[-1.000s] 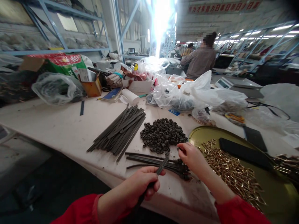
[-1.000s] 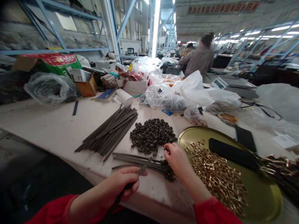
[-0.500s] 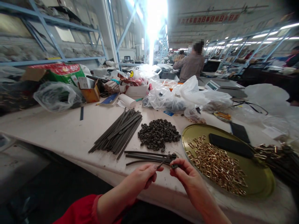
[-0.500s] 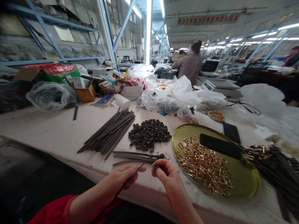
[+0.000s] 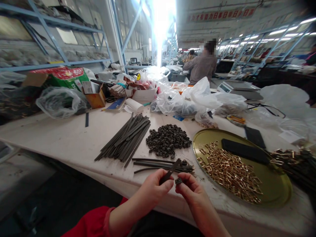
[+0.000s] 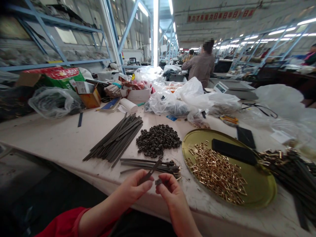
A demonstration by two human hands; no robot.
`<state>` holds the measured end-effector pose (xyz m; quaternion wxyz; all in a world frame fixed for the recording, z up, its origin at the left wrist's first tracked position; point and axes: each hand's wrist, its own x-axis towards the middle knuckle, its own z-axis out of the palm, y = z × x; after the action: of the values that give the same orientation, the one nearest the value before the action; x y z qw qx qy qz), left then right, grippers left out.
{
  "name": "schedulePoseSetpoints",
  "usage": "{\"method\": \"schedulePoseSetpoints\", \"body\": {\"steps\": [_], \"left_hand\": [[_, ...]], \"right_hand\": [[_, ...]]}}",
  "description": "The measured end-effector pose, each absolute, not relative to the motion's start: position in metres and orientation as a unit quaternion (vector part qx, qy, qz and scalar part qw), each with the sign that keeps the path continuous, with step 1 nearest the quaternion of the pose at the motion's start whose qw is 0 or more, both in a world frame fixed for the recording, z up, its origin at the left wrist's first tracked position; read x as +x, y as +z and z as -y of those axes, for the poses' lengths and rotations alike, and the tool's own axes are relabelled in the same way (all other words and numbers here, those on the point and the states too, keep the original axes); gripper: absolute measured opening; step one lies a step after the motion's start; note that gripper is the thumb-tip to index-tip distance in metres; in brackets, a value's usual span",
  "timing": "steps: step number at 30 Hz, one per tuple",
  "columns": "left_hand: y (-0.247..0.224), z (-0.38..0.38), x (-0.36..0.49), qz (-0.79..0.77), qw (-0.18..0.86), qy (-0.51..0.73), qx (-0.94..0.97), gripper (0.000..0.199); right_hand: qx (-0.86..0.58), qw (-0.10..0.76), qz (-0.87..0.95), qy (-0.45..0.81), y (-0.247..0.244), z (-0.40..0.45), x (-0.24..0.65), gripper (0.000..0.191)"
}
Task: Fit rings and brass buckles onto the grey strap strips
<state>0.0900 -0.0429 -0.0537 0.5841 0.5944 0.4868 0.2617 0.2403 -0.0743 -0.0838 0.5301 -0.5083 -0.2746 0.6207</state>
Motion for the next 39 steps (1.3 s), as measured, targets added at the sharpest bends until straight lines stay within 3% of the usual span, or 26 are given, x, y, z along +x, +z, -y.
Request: {"method": "schedulePoseSetpoints", "body": {"steps": [7,11,20,28,34,39], "left_hand": [[-0.044,0.048,0.096,-0.496,0.324,0.168,0.788,0.007],[-0.047,0.051,0.099,-0.478,0.225,0.096,0.843,0.006],[-0.062,0.058,0.092,-0.397,0.04,0.152,0.904,0.008],[-0.058,0.067,0.089,-0.361,0.007,0.144,0.921,0.004],[-0.052,0.069,0.09,-0.332,0.005,0.111,0.937,0.004],[-0.048,0.069,0.094,-0.363,0.071,0.084,0.925,0.006]], "right_hand": [[-0.548,0.534,0.376,0.522,-0.089,0.074,0.233,0.022],[-0.592,0.509,0.425,0.458,-0.092,0.079,0.231,0.016],[-0.57,0.498,0.385,0.529,-0.096,0.083,0.228,0.02],[-0.496,0.45,0.358,0.65,-0.084,0.087,0.242,0.031],[-0.434,0.442,0.258,0.741,-0.079,0.093,0.246,0.02],[-0.419,0.456,0.204,0.759,-0.079,0.099,0.243,0.014]]}}
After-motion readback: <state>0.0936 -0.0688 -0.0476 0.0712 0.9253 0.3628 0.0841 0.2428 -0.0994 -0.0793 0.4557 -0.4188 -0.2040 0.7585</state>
